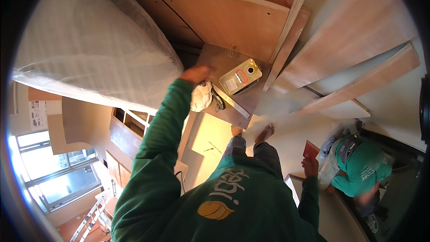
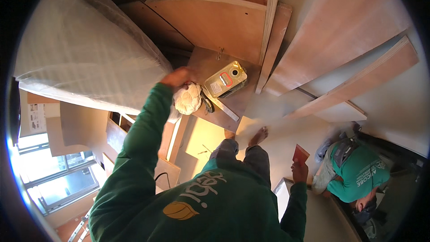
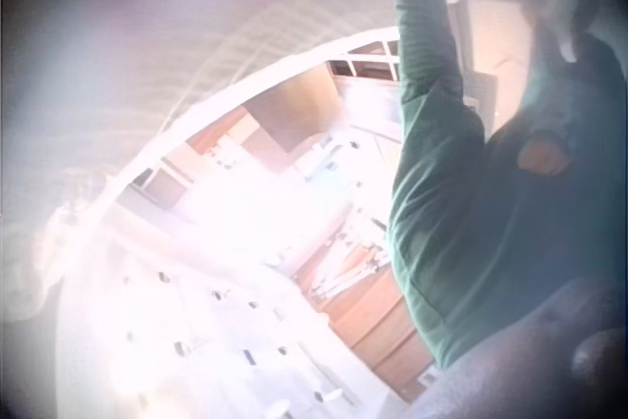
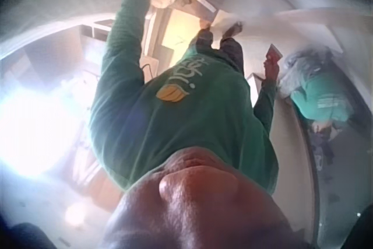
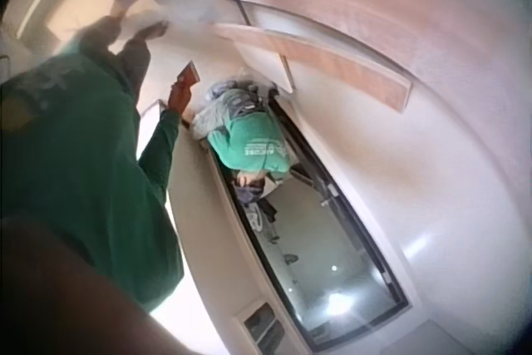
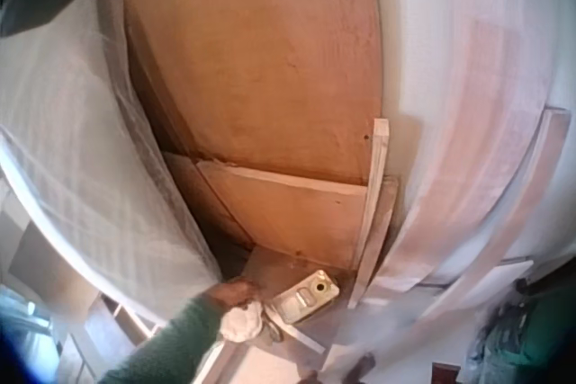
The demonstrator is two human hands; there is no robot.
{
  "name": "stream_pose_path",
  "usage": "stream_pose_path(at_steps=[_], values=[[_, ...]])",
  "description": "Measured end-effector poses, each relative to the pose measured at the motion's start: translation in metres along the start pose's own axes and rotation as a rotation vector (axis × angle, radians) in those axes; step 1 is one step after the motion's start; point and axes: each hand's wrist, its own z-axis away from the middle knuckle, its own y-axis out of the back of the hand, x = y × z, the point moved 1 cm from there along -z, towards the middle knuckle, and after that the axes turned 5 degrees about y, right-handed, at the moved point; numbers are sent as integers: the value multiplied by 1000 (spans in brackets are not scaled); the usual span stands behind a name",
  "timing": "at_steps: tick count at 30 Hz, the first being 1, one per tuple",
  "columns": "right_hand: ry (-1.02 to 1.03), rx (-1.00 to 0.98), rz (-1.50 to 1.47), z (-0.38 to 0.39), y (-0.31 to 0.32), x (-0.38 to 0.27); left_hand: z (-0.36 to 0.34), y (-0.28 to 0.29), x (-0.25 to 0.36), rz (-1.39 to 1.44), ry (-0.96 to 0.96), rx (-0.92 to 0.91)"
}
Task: The person pours a liquid finish from a bottle onto a wooden board and spreads it evenly using a red sanding block. They move around the room to apply the finish to different sections of the wood.
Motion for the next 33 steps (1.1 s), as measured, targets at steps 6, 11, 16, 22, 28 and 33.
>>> stream_pose_path(at_steps=[6, 11, 16, 22, 28, 33], values=[[52, -13, -55, -1, -44, -18, 85, -14, 33, 516, -153, -59], [59, 39, -34, 32, -70, -19, 23, -27, 18, 83, -526, 175], [-57, 213, -72, 74, -65, 26, -8, -61, 51, 389, -399, 106], [-285, 346, -184, 141, -68, 99, -26, -66, 64, 436, -494, -131], [-497, 417, -448, 185, -87, 156, -32, -84, 69, -159, -862, 377], [-496, 461, -459, 195, -96, 157, -45, -99, 69, -152, -969, 344]])
